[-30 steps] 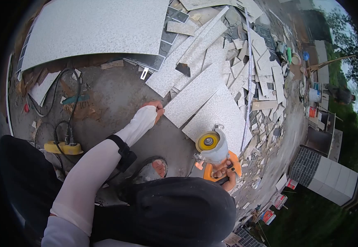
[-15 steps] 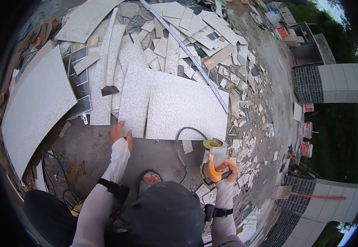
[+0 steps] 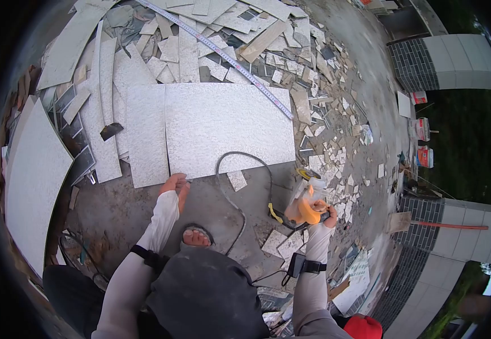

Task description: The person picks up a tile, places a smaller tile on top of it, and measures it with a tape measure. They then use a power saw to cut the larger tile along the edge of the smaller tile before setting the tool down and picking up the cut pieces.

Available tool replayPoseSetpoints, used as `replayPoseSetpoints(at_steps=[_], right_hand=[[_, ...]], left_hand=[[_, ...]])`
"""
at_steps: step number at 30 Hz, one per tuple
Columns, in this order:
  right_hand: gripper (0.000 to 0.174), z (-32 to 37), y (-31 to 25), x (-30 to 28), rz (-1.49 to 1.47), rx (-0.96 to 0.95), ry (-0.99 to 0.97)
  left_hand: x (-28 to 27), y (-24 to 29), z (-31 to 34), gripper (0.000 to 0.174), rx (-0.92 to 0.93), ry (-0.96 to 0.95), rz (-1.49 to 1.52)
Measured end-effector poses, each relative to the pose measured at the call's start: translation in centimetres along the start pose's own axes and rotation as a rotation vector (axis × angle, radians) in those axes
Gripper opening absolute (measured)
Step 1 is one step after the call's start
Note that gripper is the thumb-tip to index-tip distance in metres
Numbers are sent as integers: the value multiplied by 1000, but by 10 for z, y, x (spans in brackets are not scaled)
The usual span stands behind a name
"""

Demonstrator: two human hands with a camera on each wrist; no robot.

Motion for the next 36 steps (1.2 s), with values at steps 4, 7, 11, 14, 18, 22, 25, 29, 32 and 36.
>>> replayPoseSetpoints(at_steps=[4, 7, 11, 14, 18, 22, 25, 29, 32, 36], right_hand=[[40, -15, -29, -27, 135, -107, 175], [44, -27, -75, -66, 136, 98, 267], [44, -39, -101, -88, 132, 22, 427], [44, -49, -113, -102, 217, 4, 455], [54, -32, -111, -111, 547, -343, 733], [52, 29, -39, -23, 1585, -1296, 643], [43, 64, 113, 80, 1771, -747, 72], [32, 67, 213, 85, 2003, -599, -375], [8, 125, 200, 39, 2369, -212, -775], [15, 229, 47, -108, 2015, -56, -829]], left_hand=[[5, 7, -1, 29, -2, -103, 23], [0, -4, -4, 28, -39, -91, 42], [-10, -9, -1, 27, -42, -62, 32], [-10, -19, 1, 26, -35, -69, 10], [-15, -17, 4, 26, -48, -83, -18], [-41, -1, -7, 27, -24, 86, -11], [-74, 9, -17, 33, 270, 436, -334], [-95, -32, -36, 50, 136, 490, -273], [-101, -15, -33, 52, 94, 439, -261], [-96, -37, -31, 56, -45, 456, -124]])
Point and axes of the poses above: each hand's wrist, its own z-axis away from the middle knuckle, its own x-axis out of the palm, y = z × x, the point moved 3 cm from there along -z, towards the middle knuckle, and after that the axes turned 7 degrees about y, right-handed, at the moved point
